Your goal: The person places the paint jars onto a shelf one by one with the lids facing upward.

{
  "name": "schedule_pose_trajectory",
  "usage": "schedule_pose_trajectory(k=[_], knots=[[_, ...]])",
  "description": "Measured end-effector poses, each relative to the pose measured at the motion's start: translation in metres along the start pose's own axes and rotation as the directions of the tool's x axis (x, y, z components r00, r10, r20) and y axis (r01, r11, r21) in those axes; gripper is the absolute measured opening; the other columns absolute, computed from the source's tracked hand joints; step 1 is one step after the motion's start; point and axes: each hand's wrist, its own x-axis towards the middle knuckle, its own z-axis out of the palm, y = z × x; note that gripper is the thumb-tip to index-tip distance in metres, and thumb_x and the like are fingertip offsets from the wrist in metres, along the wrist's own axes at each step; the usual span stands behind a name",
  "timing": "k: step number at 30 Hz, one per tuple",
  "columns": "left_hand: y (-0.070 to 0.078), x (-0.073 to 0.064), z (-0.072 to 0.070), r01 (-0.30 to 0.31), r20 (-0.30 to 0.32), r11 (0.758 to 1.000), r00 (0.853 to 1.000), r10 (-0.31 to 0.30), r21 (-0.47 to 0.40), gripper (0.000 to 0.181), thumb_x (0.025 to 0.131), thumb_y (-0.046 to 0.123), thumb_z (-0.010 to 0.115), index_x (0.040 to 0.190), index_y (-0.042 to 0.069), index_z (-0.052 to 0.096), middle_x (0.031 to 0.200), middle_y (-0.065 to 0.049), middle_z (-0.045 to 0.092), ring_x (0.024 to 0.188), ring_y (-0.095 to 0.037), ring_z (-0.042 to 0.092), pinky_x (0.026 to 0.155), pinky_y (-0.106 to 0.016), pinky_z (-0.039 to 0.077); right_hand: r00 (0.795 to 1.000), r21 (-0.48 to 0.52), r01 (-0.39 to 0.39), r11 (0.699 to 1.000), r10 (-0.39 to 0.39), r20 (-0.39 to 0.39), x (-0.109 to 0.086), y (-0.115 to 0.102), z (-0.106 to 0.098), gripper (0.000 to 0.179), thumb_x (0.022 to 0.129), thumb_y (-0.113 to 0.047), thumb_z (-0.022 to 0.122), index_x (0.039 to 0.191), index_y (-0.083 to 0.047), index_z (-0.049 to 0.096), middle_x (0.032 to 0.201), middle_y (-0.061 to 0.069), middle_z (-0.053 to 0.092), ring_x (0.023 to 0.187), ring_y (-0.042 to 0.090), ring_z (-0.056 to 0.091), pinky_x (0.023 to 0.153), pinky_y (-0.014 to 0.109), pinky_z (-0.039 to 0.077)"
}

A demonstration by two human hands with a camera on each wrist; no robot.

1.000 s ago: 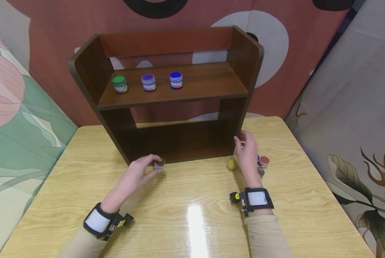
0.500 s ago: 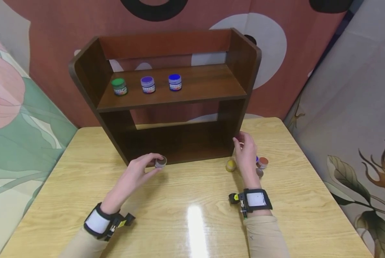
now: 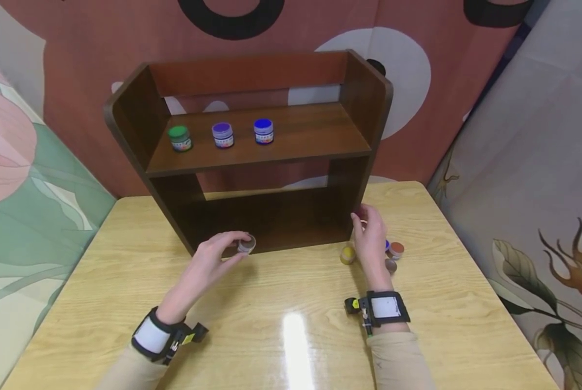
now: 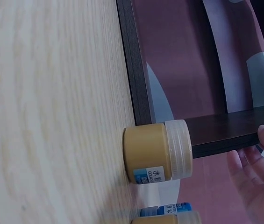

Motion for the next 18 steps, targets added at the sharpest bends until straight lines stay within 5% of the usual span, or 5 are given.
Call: schedule_pose_trajectory(k=[18], knots=[[0.015, 0.025, -0.009, -0.141, -0.082, 0.989, 0.986, 0.143, 0.031, 0.04, 0.083, 0.001, 0.083, 0.118, 0.008, 0.065, 0.122, -0.005, 0.069, 0.109, -0.019, 0.064, 0.097, -0.033, 0.051, 0.999, 0.017, 0.028, 0.999, -0.028, -0.017, -0.001, 0.002, 0.001, 0.026, 0.101, -0.006, 0.062, 0.124, 0.005, 0.06, 0.118, 0.023, 0.064, 0.109, 0.038, 0.062, 0.091, 0.05, 0.055]])
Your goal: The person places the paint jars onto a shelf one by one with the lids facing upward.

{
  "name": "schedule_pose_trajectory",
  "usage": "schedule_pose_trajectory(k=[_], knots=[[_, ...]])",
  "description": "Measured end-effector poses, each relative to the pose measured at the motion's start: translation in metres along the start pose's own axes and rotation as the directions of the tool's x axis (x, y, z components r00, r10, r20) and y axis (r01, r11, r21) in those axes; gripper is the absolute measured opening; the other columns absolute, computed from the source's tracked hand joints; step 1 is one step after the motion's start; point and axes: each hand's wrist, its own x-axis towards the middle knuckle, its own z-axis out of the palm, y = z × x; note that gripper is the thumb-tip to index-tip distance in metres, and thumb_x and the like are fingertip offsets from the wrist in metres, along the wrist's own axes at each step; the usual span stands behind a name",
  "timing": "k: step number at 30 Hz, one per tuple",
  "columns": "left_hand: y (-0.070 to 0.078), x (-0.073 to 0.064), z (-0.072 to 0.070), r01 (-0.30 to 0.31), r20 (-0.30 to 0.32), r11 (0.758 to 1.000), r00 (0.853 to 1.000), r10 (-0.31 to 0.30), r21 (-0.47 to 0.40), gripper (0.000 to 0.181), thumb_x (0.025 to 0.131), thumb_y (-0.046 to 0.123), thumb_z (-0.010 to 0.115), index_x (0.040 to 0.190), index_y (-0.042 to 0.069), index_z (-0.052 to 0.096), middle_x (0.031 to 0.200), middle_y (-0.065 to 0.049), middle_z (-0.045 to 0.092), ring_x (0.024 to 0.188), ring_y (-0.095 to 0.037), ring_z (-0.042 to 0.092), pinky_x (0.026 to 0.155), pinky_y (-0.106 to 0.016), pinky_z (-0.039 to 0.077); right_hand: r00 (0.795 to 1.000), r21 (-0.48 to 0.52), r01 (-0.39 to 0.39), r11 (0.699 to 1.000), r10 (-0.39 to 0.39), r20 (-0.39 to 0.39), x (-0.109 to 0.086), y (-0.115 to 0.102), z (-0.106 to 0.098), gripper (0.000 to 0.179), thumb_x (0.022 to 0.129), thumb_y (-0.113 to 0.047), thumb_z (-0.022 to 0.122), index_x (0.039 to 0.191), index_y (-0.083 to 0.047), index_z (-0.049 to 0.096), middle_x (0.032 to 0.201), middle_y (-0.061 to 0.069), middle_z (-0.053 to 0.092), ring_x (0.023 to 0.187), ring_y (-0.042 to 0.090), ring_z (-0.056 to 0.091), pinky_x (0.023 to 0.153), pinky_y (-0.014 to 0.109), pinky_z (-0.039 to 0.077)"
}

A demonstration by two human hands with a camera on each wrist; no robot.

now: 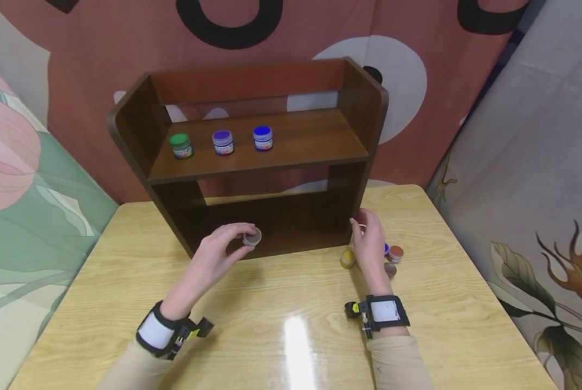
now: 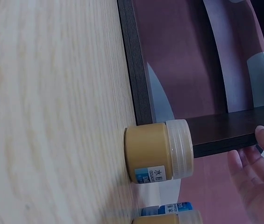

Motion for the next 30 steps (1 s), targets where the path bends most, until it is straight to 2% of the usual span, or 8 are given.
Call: schedule_pose_trajectory(k=[10, 18, 30], knots=[[0.02, 0.029, -0.01, -0.048, -0.075, 0.998, 0.996, 0.045, -0.032, 0.041, 0.084, 0.001, 0.083, 0.121, 0.006, 0.066, 0.127, -0.007, 0.068, 0.115, -0.019, 0.063, 0.102, -0.03, 0.047, 1.0, 0.01, 0.003, 1.0, -0.004, 0.011, -0.002, 0.0, 0.001, 0.027, 0.101, -0.005, 0.062, 0.125, 0.005, 0.059, 0.119, 0.023, 0.064, 0.11, 0.038, 0.063, 0.09, 0.05, 0.056], [0.035, 0.053, -0.01, -0.07, -0.153, 0.997, 0.986, 0.063, -0.039, 0.044, 0.083, 0.001, 0.083, 0.123, 0.004, 0.064, 0.123, -0.009, 0.068, 0.113, -0.019, 0.064, 0.098, -0.026, 0.05, 1.0, 0.014, -0.006, 1.0, 0.006, 0.012, -0.003, 0.002, 0.002, 0.027, 0.101, -0.005, 0.061, 0.126, 0.007, 0.059, 0.12, 0.024, 0.064, 0.111, 0.039, 0.062, 0.091, 0.051, 0.055], [0.047, 0.087, -0.013, -0.088, -0.182, 0.996, 0.98, 0.083, -0.016, 0.047, 0.085, 0.009, 0.082, 0.128, 0.004, 0.062, 0.12, -0.009, 0.07, 0.106, -0.019, 0.066, 0.096, -0.028, 0.052, 1.0, 0.016, -0.002, 1.0, 0.002, 0.006, -0.001, 0.002, 0.0, 0.027, 0.102, -0.006, 0.062, 0.126, 0.005, 0.059, 0.12, 0.023, 0.064, 0.111, 0.038, 0.062, 0.091, 0.05, 0.055]])
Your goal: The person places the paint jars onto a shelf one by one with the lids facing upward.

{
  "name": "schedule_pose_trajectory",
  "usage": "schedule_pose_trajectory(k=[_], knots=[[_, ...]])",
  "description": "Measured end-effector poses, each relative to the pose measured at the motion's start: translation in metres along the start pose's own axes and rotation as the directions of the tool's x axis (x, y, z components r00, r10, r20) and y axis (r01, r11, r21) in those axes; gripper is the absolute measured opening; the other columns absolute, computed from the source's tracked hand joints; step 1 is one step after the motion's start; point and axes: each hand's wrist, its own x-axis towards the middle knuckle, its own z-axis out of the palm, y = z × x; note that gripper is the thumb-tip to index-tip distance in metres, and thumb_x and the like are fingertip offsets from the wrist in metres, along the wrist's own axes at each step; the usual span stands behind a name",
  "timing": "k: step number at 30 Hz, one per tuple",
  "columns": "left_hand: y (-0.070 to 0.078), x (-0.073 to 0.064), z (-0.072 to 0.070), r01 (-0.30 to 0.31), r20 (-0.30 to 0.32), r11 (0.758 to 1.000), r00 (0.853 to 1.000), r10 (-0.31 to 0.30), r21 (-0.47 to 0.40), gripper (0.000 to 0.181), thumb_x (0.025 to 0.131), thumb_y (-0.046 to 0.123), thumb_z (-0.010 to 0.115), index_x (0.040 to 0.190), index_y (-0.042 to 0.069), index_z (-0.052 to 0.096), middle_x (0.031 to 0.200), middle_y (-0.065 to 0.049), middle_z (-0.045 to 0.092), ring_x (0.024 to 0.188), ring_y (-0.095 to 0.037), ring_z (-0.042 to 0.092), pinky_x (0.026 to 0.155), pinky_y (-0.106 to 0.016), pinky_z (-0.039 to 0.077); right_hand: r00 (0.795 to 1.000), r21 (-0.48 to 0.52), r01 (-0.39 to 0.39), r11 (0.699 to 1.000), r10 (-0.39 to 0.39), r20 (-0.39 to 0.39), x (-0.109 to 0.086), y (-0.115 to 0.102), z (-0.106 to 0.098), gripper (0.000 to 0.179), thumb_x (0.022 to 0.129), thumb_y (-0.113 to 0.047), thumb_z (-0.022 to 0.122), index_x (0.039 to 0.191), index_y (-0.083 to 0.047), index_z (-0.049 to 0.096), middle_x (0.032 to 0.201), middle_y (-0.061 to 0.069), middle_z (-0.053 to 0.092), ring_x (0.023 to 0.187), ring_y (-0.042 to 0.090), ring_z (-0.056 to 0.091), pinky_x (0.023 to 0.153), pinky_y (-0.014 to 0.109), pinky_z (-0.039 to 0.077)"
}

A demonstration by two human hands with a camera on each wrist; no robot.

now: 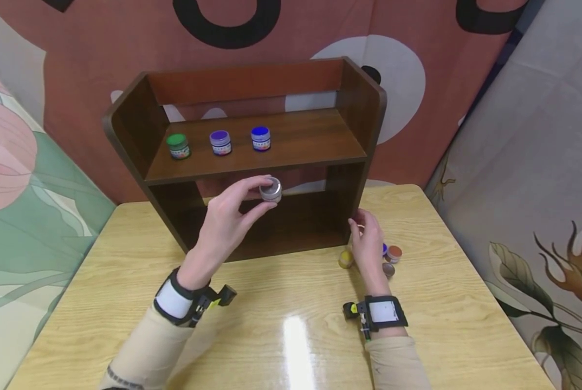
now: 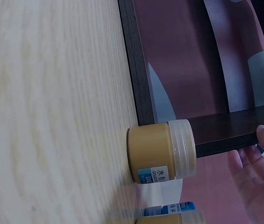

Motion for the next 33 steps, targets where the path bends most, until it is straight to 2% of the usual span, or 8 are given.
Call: schedule_pose_trajectory(k=[8, 19, 27, 33], knots=[[-0.001, 0.015, 0.004, -0.027, -0.022, 1.0, 0.999, 0.028, 0.005, 0.046, 0.086, 0.005, 0.081, 0.128, 0.001, 0.063, 0.122, -0.012, 0.069, 0.106, -0.021, 0.068, 0.09, -0.03, 0.056, 1.0, -0.002, 0.008, 1.0, -0.008, -0.008, 0.001, -0.001, 0.0, 0.027, 0.101, -0.005, 0.062, 0.125, 0.006, 0.059, 0.118, 0.024, 0.064, 0.11, 0.038, 0.063, 0.09, 0.051, 0.055], [-0.002, 0.032, 0.013, -0.026, -0.046, 0.999, 0.999, 0.025, -0.019, 0.043, 0.087, 0.003, 0.079, 0.128, 0.0, 0.064, 0.128, -0.015, 0.067, 0.116, -0.023, 0.065, 0.098, -0.025, 0.05, 1.0, 0.006, 0.007, 1.0, -0.007, -0.007, 0.001, -0.001, 0.0, 0.026, 0.101, -0.005, 0.062, 0.125, 0.006, 0.06, 0.117, 0.024, 0.065, 0.11, 0.038, 0.063, 0.09, 0.05, 0.055], [-0.001, 0.046, 0.02, 0.003, -0.049, 1.0, 0.999, -0.003, -0.009, 0.039, 0.09, 0.006, 0.077, 0.126, -0.001, 0.064, 0.125, -0.015, 0.068, 0.114, -0.023, 0.066, 0.1, -0.023, 0.048, 1.0, 0.003, 0.01, 1.0, -0.01, -0.005, 0.001, 0.0, 0.0, 0.026, 0.101, -0.005, 0.062, 0.124, 0.006, 0.06, 0.117, 0.024, 0.065, 0.109, 0.038, 0.063, 0.09, 0.05, 0.055], [0.0, 0.051, 0.025, 0.036, -0.037, 0.999, 0.999, -0.036, -0.005, 0.038, 0.091, 0.006, 0.076, 0.127, -0.001, 0.064, 0.124, -0.014, 0.068, 0.113, -0.024, 0.066, 0.1, -0.022, 0.047, 1.0, 0.003, 0.016, 1.0, -0.016, -0.01, 0.001, 0.0, 0.001, 0.025, 0.101, -0.005, 0.062, 0.124, 0.006, 0.06, 0.116, 0.023, 0.065, 0.108, 0.037, 0.063, 0.09, 0.05, 0.056]])
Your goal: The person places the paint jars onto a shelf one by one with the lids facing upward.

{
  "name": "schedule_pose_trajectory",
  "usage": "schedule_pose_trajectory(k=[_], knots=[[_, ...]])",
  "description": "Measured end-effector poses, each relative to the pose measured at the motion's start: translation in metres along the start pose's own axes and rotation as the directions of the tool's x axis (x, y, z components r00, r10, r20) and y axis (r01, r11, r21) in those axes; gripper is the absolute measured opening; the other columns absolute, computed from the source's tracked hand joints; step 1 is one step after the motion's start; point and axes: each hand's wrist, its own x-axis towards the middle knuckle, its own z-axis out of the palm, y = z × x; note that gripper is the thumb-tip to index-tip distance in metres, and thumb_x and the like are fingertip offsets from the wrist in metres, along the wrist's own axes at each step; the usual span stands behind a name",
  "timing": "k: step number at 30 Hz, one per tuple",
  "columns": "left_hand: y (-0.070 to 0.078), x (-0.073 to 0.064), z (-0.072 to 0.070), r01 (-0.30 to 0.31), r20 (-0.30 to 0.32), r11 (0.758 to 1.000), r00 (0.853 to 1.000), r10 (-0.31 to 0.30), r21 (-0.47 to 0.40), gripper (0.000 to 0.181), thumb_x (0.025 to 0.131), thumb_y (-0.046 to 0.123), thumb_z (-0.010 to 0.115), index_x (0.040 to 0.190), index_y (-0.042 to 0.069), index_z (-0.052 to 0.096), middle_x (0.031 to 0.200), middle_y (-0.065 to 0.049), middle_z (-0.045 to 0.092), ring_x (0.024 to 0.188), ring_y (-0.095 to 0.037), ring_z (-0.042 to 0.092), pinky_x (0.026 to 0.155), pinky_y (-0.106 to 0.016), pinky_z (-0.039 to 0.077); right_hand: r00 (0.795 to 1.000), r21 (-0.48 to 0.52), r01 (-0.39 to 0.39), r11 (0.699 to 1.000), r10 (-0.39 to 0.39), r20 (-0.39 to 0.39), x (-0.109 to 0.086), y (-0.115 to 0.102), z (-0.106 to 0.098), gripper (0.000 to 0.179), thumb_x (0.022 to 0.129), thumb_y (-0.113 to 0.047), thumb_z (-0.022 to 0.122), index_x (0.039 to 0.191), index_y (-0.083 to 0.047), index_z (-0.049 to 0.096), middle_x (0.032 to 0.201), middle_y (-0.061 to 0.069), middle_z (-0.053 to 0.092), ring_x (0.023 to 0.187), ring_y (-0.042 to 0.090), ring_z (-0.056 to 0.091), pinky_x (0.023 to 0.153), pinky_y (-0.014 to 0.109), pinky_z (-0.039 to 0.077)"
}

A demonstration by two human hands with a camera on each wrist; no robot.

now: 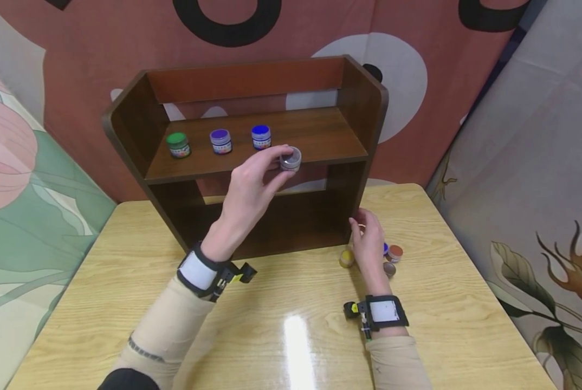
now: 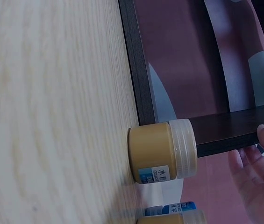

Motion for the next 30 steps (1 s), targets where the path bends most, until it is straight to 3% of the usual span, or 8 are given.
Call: schedule_pose_trajectory(k=[20, 30], knots=[[-0.003, 0.014, 0.012, 0.037, 0.039, 0.997, 0.998, -0.04, 0.071, 0.04, 0.096, 0.01, 0.07, 0.135, 0.002, 0.064, 0.135, -0.016, 0.063, 0.124, -0.026, 0.061, 0.104, -0.023, 0.043, 1.0, -0.009, -0.002, 1.0, 0.002, -0.008, 0.0, 0.002, 0.001, 0.025, 0.101, -0.004, 0.062, 0.123, 0.007, 0.06, 0.115, 0.025, 0.065, 0.108, 0.039, 0.063, 0.09, 0.053, 0.055], [-0.002, 0.023, 0.018, 0.053, 0.046, 0.996, 0.997, -0.057, 0.072, 0.036, 0.097, 0.01, 0.068, 0.132, 0.002, 0.066, 0.131, -0.015, 0.065, 0.122, -0.025, 0.062, 0.102, -0.021, 0.045, 1.0, -0.012, -0.014, 1.0, 0.014, -0.007, 0.0, 0.001, 0.001, 0.025, 0.101, -0.006, 0.062, 0.123, 0.006, 0.059, 0.115, 0.024, 0.065, 0.108, 0.038, 0.063, 0.091, 0.051, 0.055]])
